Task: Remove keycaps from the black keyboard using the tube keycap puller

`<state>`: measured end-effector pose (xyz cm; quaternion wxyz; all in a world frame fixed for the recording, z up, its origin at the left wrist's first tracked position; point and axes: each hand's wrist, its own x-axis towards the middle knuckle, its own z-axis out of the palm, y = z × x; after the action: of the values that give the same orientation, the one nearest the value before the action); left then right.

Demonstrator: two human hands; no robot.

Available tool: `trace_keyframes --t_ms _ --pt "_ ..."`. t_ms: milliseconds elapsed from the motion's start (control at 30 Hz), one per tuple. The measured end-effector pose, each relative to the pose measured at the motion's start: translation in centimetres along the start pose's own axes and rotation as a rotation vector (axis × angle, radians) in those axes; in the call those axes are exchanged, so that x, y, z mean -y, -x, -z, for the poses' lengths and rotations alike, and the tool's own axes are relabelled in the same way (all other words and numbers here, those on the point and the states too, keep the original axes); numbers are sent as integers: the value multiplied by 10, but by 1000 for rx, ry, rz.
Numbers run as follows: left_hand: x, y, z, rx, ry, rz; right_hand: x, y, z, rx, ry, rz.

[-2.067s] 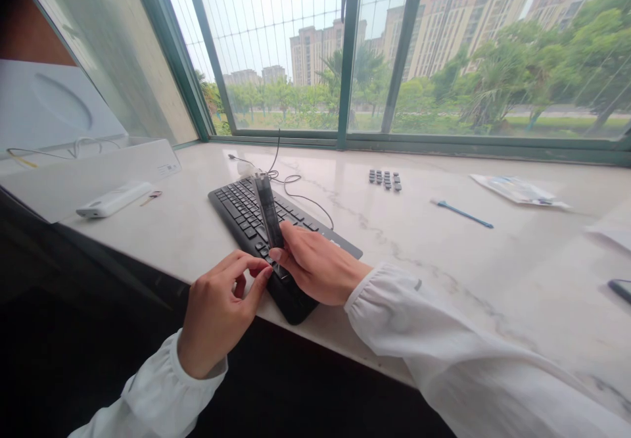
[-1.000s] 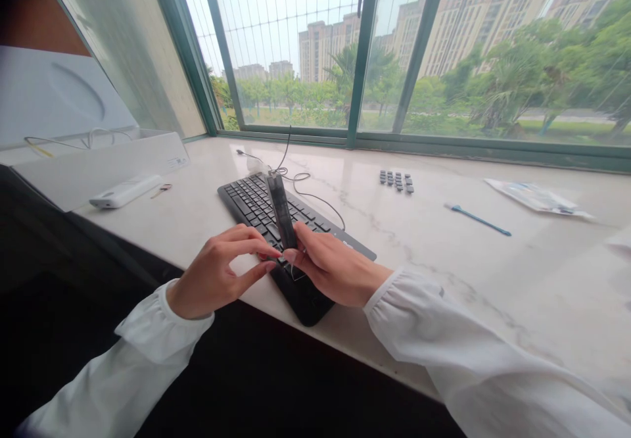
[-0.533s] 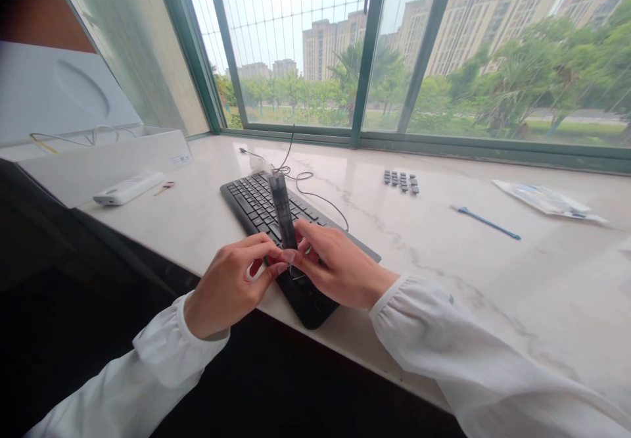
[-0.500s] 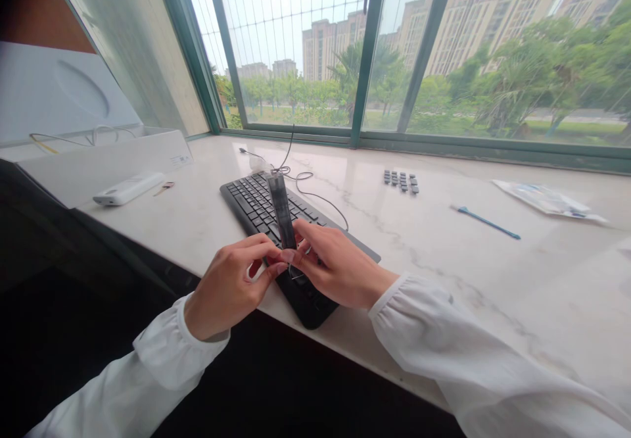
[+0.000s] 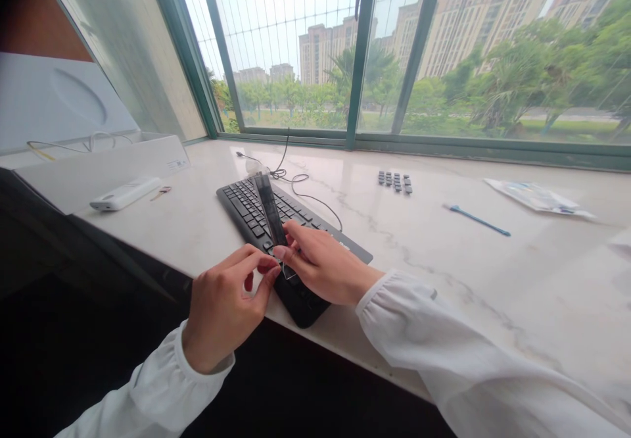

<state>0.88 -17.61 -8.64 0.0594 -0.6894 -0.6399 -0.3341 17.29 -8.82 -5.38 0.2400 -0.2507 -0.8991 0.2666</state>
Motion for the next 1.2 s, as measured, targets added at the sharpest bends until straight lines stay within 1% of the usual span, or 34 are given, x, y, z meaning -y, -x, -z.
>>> trace_keyframes --t_ms 100,200,333,667,867,1000,1133,1200 --pt "-4 5 -2 4 -30 -10 0 0 1 19 -23 29" --pt "-5 9 -4 27 34 5 1 0 2 45 -36 38" --pt "-2 8 -4 16 92 27 0 0 2 34 -1 39" --pt "1 -3 2 20 -38 18 -3 0 0 -8 23 62" --pt "4 -15 7 98 -19 -11 -2 -1 -2 -26 11 59" --pt "9 -26 10 142 -2 -70 -4 -2 -2 -36 1 22" --pt "14 -34 9 209 105 -133 -4 -2 -3 -54 5 -2" --pt "15 -33 7 201 147 -148 -4 -2 -3 -58 13 -12"
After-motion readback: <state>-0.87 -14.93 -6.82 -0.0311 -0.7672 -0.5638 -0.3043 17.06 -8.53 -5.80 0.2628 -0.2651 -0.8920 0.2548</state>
